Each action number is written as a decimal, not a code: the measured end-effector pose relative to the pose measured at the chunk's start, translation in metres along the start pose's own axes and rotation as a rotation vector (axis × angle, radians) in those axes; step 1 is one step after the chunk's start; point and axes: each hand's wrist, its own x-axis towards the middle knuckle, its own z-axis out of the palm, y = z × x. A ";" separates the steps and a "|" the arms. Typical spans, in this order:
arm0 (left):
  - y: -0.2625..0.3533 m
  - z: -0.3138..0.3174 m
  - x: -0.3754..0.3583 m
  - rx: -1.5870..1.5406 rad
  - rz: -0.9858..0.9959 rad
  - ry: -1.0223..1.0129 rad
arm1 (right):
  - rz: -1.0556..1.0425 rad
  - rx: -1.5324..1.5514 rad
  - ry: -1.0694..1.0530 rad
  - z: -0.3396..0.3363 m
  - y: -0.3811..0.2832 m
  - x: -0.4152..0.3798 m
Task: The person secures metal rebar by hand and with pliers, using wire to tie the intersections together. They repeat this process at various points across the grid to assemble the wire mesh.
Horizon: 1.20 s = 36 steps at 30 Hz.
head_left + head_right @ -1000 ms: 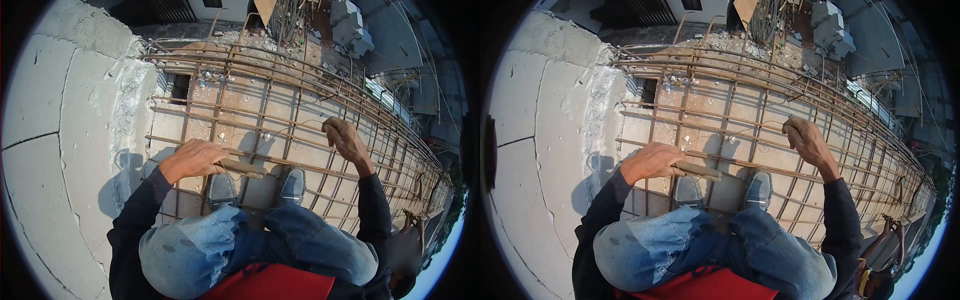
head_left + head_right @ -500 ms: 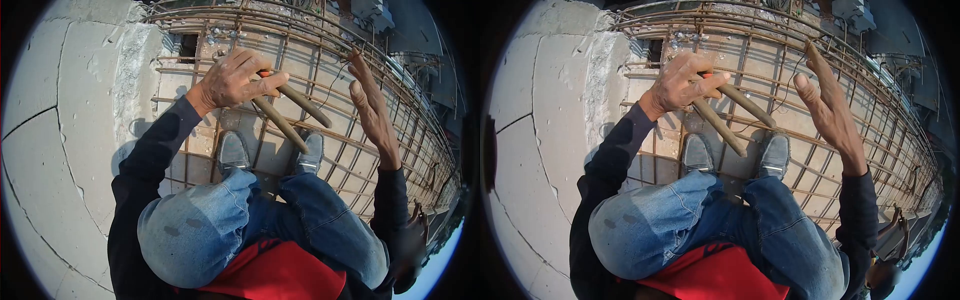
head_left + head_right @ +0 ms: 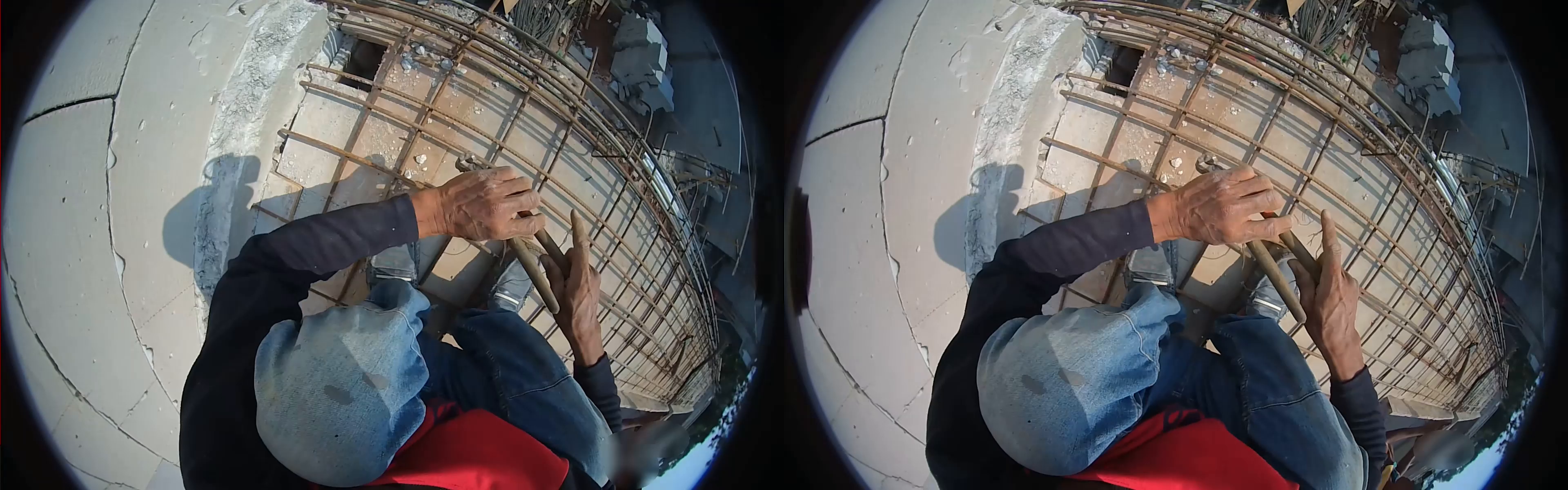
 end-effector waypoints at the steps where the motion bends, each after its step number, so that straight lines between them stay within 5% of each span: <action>1: 0.002 0.001 -0.004 -0.007 0.008 0.008 | 0.009 -0.008 0.006 -0.001 -0.001 -0.003; 4: 0.010 0.001 -0.021 -0.332 -0.018 -0.144 | -0.135 -0.026 -0.001 0.000 0.006 -0.012; 7: 0.010 -0.003 -0.032 -0.286 0.009 -0.061 | -0.329 -0.141 0.076 0.002 0.019 -0.028; 9: -0.004 -0.012 -0.038 -0.174 -0.200 -0.026 | -0.352 -0.210 0.109 0.001 0.022 -0.042; 13: -0.035 -0.020 -0.059 -0.183 -0.553 0.031 | 0.093 0.064 0.381 0.003 0.024 -0.067; 15: -0.036 -0.027 -0.063 -0.720 -1.028 -0.055 | 0.247 0.175 0.441 -0.005 0.016 -0.070; 19: -0.028 -0.017 -0.081 -0.656 -1.363 0.201 | 0.359 0.737 0.283 0.006 0.064 -0.097; 21: -0.029 -0.014 -0.094 -0.650 -1.334 0.275 | 0.370 0.698 0.554 0.018 0.078 -0.101; 25: -0.018 -0.038 -0.092 -0.408 -1.223 0.383 | 0.559 0.431 0.459 0.038 0.121 -0.138; 29: -0.029 -0.091 -0.086 -0.257 -1.240 0.651 | 0.663 0.421 0.586 0.088 0.180 -0.190; 30: -0.032 -0.105 -0.088 -0.211 -1.219 0.717 | 0.674 0.152 0.529 0.082 0.174 -0.191; 33: -0.038 -0.155 -0.092 -0.081 -0.961 0.513 | 0.563 -0.086 0.201 0.076 0.233 -0.206; 36: -0.043 -0.189 -0.079 -0.077 -0.745 0.395 | 0.343 -0.234 0.309 -0.013 0.180 -0.122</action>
